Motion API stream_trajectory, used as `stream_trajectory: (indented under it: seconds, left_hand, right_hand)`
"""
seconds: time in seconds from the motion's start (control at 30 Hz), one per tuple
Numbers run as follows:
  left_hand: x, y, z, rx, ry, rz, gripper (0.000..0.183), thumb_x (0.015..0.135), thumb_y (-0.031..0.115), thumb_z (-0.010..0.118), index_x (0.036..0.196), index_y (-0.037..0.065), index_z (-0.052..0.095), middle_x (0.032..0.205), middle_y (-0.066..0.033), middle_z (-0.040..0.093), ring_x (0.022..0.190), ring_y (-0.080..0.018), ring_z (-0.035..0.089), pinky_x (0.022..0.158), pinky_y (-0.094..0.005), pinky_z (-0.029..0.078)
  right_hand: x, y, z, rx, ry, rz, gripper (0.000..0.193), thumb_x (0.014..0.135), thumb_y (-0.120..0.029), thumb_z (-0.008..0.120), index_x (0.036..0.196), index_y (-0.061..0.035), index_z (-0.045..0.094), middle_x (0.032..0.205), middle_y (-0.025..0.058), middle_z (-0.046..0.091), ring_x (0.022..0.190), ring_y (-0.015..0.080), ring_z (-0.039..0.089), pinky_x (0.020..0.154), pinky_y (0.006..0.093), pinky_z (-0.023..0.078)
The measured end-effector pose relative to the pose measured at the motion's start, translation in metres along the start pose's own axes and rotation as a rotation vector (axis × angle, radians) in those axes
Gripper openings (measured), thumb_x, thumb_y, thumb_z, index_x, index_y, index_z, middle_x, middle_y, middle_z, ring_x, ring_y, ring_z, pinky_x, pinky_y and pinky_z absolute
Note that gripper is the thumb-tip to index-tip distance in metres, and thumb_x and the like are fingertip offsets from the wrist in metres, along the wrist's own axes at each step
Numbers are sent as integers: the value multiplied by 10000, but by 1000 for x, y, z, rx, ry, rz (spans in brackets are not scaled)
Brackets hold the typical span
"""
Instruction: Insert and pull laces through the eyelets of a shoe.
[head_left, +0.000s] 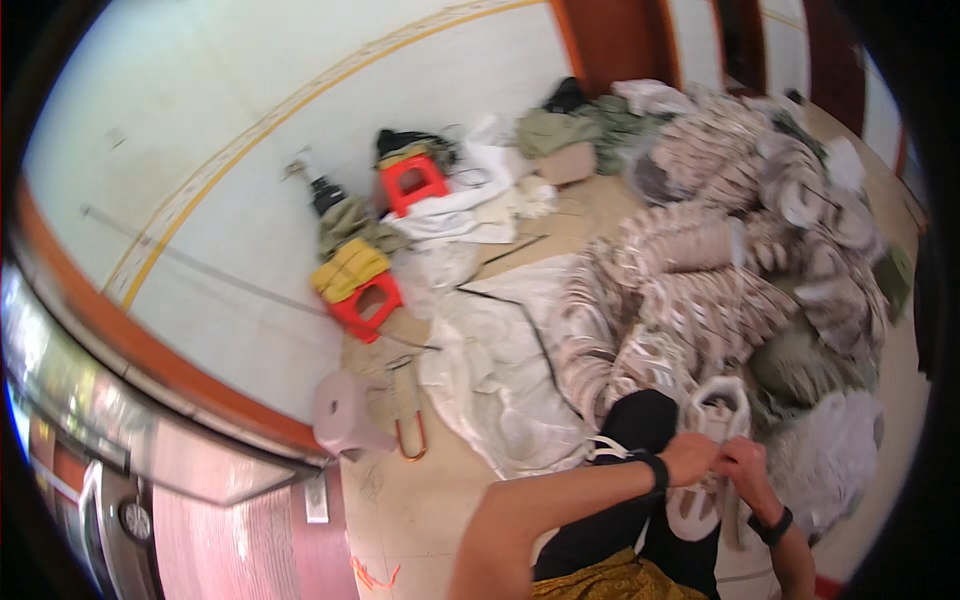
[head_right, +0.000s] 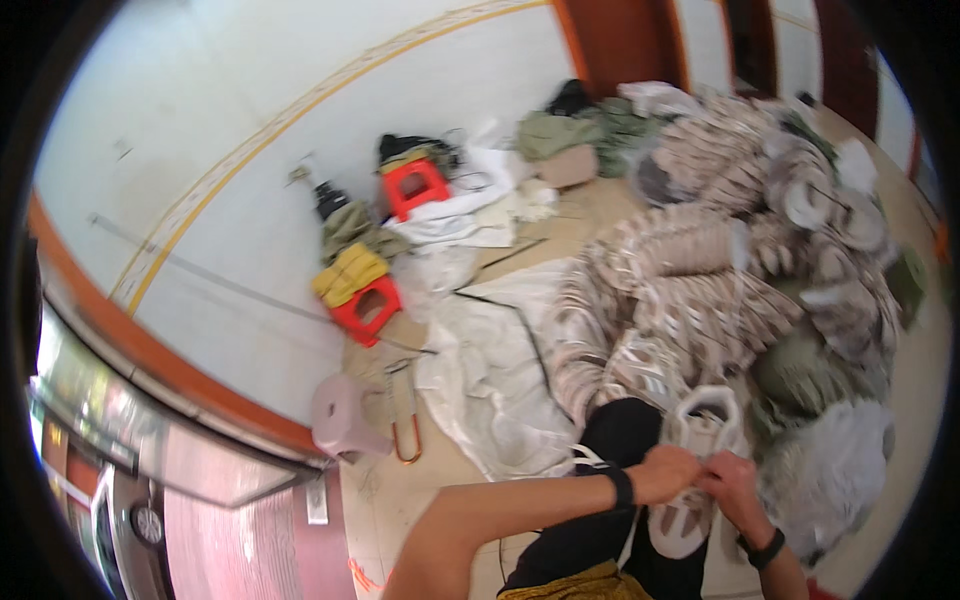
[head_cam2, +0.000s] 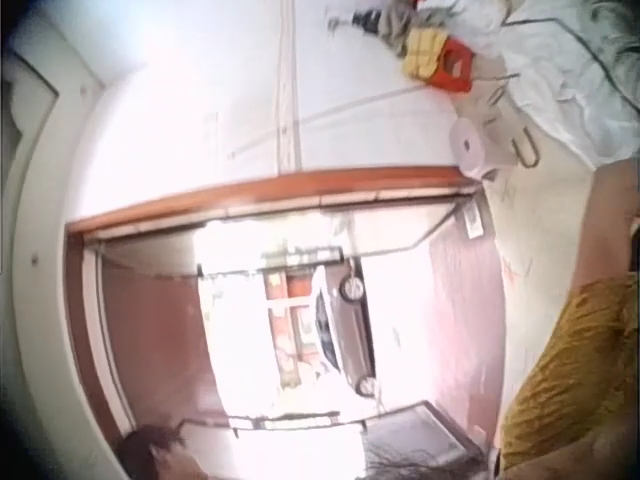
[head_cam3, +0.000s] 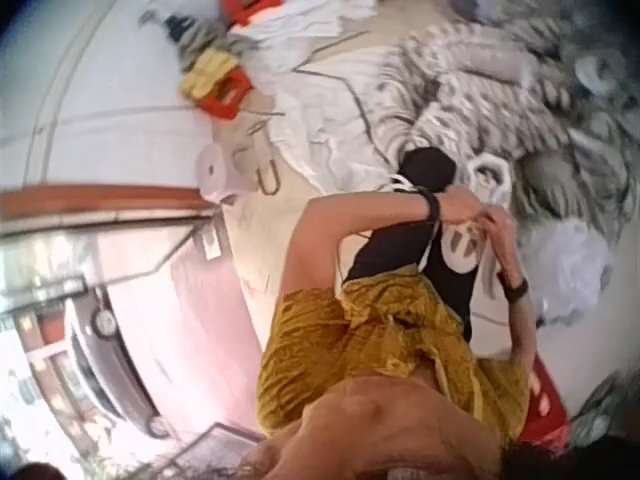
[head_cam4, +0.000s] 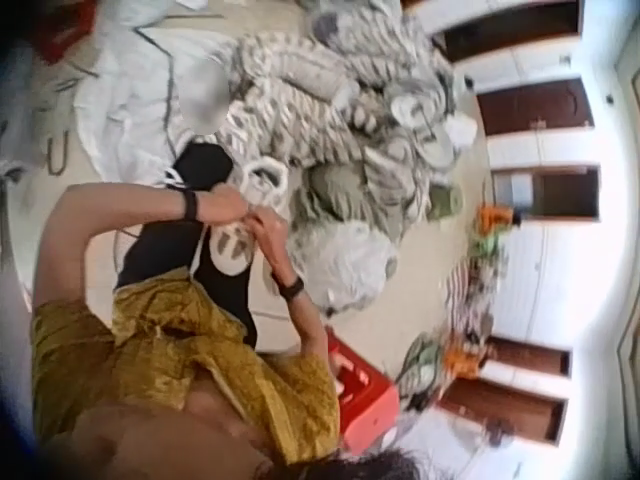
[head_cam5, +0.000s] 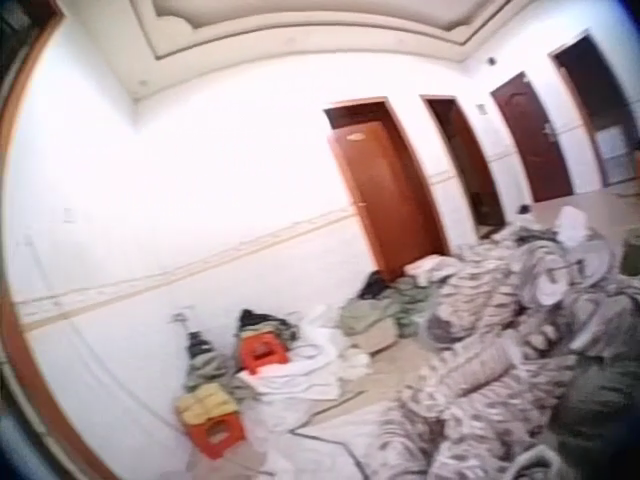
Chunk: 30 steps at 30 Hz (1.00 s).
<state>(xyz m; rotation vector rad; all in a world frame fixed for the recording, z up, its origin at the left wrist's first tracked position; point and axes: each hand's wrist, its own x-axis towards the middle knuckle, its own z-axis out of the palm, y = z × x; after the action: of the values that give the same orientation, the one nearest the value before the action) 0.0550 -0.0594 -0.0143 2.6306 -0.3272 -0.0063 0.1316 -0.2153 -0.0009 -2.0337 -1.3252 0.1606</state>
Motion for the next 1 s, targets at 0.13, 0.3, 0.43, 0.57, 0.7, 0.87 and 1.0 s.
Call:
stream_trajectory:
  seconds: [0.13, 0.3, 0.43, 0.57, 0.7, 0.87, 1.0]
  left_hand:
    - [13, -7, 30, 28, 144, 18, 61, 651, 139, 611, 641, 79, 620, 665, -133, 608, 681, -325, 612, 595, -445, 462]
    - [29, 5, 37, 210, -18, -166, 92, 632, 173, 634, 688, 123, 689, 678, -66, 648, 668, -245, 643, 513, -392, 501]
    - [39, -3, 41, 177, 5, -178, 154, 638, 233, 653, 710, 100, 679, 705, -102, 647, 658, -258, 641, 547, -386, 487]
    - [31, -13, 32, -21, 278, -184, 133, 623, 220, 646, 670, 98, 673, 694, -116, 644, 667, -272, 639, 557, -395, 481]
    - [28, 1, 45, 3, 376, -23, 121, 632, 184, 614, 611, 67, 639, 631, -152, 600, 600, -306, 608, 524, -395, 456]
    - [7, -2, 42, 71, 535, 294, 70, 640, 119, 570, 632, 62, 531, 541, -77, 513, 523, -235, 562, 503, -376, 440]
    - [-1, 29, -8, 114, 380, 166, 90, 684, 108, 570, 708, 48, 508, 591, -72, 515, 567, -230, 560, 514, -337, 434]
  right_hand:
    - [-7, 16, 9, 63, 75, 113, 102, 563, -112, 632, 591, -31, 577, 605, 100, 542, 605, 254, 546, 555, 337, 417]
    - [-7, 38, 17, 139, 108, 155, 160, 547, -118, 628, 616, 9, 559, 578, 78, 508, 553, 206, 488, 531, 312, 365]
    - [4, 40, 20, 230, 93, 182, 201, 542, -148, 644, 625, 15, 563, 580, 70, 509, 559, 186, 483, 527, 314, 360]
    - [5, 52, 19, 242, 27, 234, 214, 539, -160, 647, 636, 13, 567, 578, 61, 511, 560, 179, 488, 522, 320, 363]
    - [-10, 59, 17, 114, 78, 152, 191, 551, -165, 612, 617, 5, 553, 581, 97, 501, 556, 225, 493, 522, 336, 372]
    - [-4, 29, 11, 94, -17, 116, 195, 636, -212, 581, 651, -20, 551, 630, 128, 512, 605, 293, 508, 562, 359, 398]
    - [2, 12, 10, 283, 37, 59, 80, 694, -78, 578, 720, -8, 549, 671, 120, 521, 626, 285, 527, 564, 354, 416]
